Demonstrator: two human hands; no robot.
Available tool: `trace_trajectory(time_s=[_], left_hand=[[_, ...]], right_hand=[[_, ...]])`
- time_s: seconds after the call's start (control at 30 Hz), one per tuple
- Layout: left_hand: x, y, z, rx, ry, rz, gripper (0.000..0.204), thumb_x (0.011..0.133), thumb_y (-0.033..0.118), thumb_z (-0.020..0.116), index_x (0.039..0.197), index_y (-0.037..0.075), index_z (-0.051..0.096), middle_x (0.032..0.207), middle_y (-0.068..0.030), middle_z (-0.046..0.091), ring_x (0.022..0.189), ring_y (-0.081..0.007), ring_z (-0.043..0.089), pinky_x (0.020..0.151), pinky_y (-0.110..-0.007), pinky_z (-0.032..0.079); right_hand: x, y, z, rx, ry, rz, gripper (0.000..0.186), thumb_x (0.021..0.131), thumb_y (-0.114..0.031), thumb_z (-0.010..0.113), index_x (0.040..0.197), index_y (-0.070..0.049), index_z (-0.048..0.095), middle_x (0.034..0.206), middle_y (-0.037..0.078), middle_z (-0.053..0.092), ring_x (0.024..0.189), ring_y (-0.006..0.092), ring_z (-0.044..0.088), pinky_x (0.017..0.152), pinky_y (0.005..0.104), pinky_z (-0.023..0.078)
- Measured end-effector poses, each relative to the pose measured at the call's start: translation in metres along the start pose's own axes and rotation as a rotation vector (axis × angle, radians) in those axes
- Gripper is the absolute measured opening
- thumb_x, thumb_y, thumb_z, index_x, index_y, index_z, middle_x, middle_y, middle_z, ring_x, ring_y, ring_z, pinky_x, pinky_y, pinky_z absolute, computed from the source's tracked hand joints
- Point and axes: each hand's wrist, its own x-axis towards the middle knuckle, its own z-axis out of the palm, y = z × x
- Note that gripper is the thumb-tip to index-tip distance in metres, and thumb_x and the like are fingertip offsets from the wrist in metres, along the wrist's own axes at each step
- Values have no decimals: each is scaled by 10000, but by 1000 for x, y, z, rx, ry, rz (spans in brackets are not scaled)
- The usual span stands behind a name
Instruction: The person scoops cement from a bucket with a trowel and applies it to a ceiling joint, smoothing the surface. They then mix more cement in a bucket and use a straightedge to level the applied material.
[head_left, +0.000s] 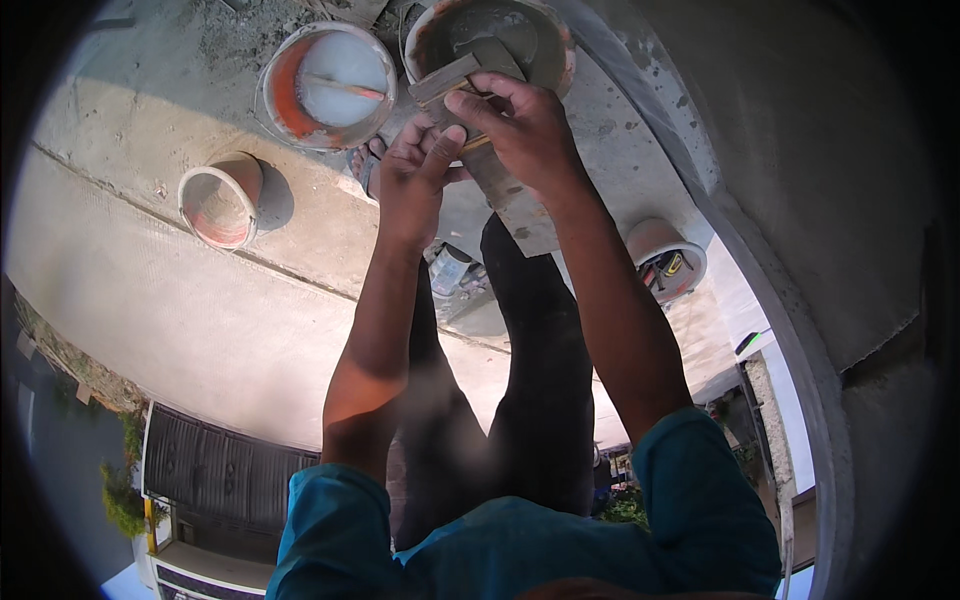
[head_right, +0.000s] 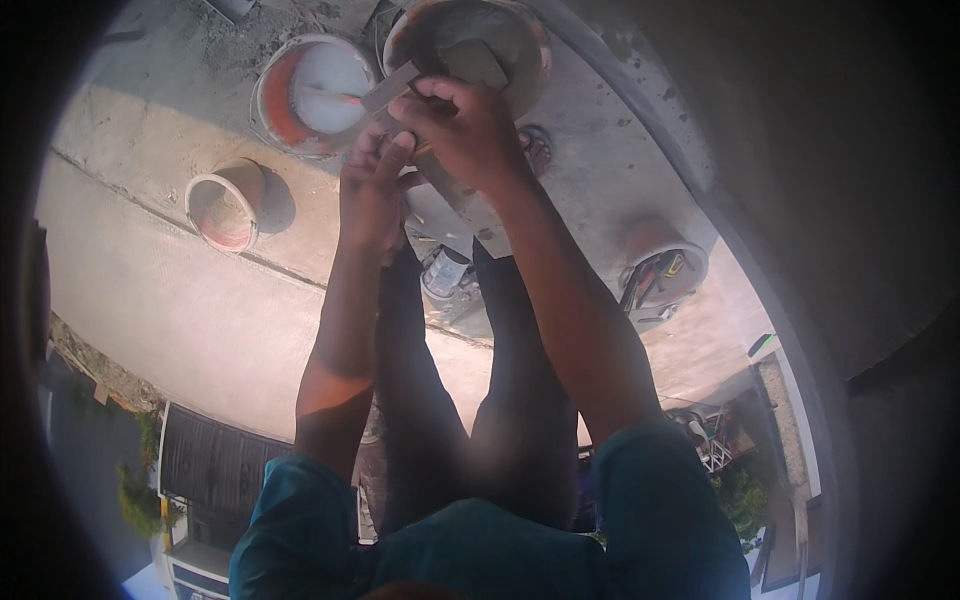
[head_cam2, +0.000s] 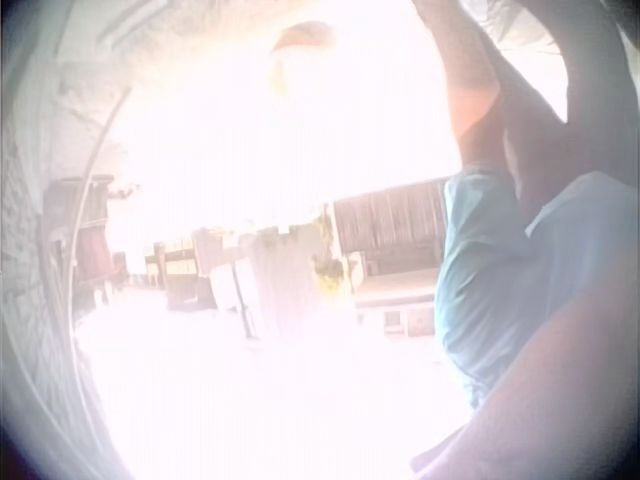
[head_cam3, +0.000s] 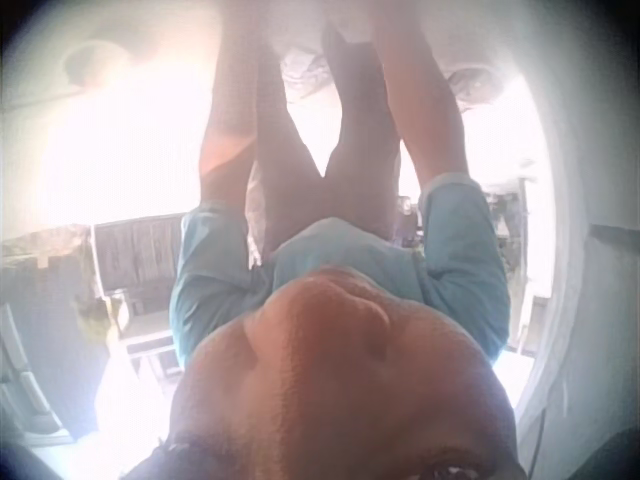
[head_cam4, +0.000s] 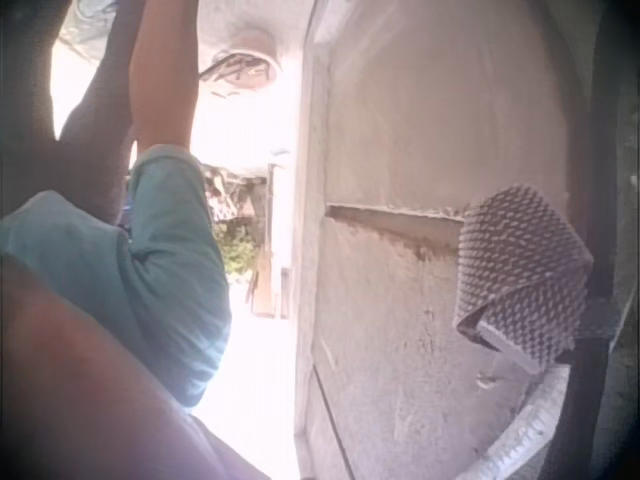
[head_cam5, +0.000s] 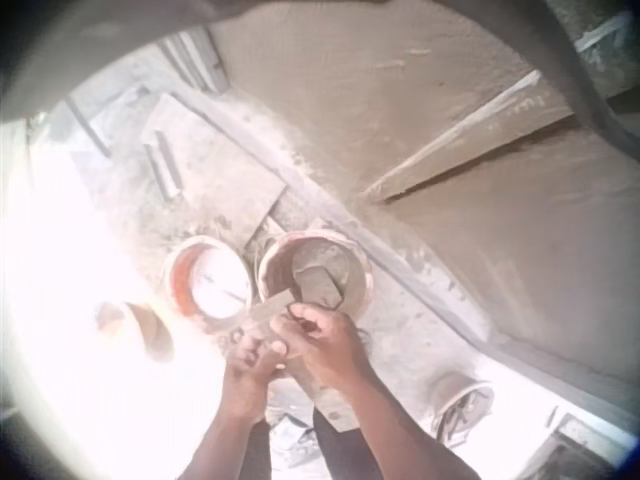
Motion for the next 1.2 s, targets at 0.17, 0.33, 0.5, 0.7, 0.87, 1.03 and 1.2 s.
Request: trace_trajectory(time_s=[0.17,0.33,0.5,0.7,0.87,1.03,1.2], left_hand=[[-9,24,-47,-96,1,-17,265,1006,179,630,1243,66,590,1051,-5,682,855,-64,640,739,-243,561],[-12,45,-92,-168,-143,-72,366,1044,202,555,1380,65,506,1205,-67,650,1007,-145,644,837,-316,548],[-17,63,-121,-468,-166,-111,439,1058,184,512,1463,40,426,1229,-80,625,936,-139,647,763,-313,557],[-22,62,-165,-682,-254,-147,385,1054,218,502,1396,45,475,1155,-57,578,846,-119,537,668,-281,509],[-30,67,-176,-940,-262,-183,297,1058,186,453,1309,38,509,1108,-61,532,783,-118,495,593,-238,467],[-37,84,-187,-1147,-287,-203,304,1049,204,444,1279,7,473,1030,-74,490,734,-134,497,538,-252,473],[-30,100,-232,-1384,-357,67,444,1060,200,412,1387,-100,375,948,-108,503,702,-178,535,504,-274,494]], right_hand=[[-3,-23,29,404,-158,179,342,980,-246,681,1221,-4,670,1080,38,691,973,99,618,811,296,498],[9,-14,64,357,-276,206,309,1005,-229,636,1239,-29,660,1075,42,683,1004,124,629,852,334,519],[18,-19,107,483,-322,235,311,961,-209,672,1191,0,681,993,51,704,866,116,654,770,283,524],[24,-24,152,299,-262,0,278,925,-165,693,1155,-10,704,943,62,723,813,114,682,715,261,532],[33,-14,186,24,-82,-289,210,896,-154,710,1092,-82,739,924,47,720,710,116,674,672,265,525],[34,-30,213,-205,-127,-362,129,951,-175,640,1012,-84,707,915,49,686,814,180,676,719,326,515],[39,-60,225,-93,-354,-425,116,987,-162,601,1010,-62,655,942,49,691,890,191,659,786,348,514]])
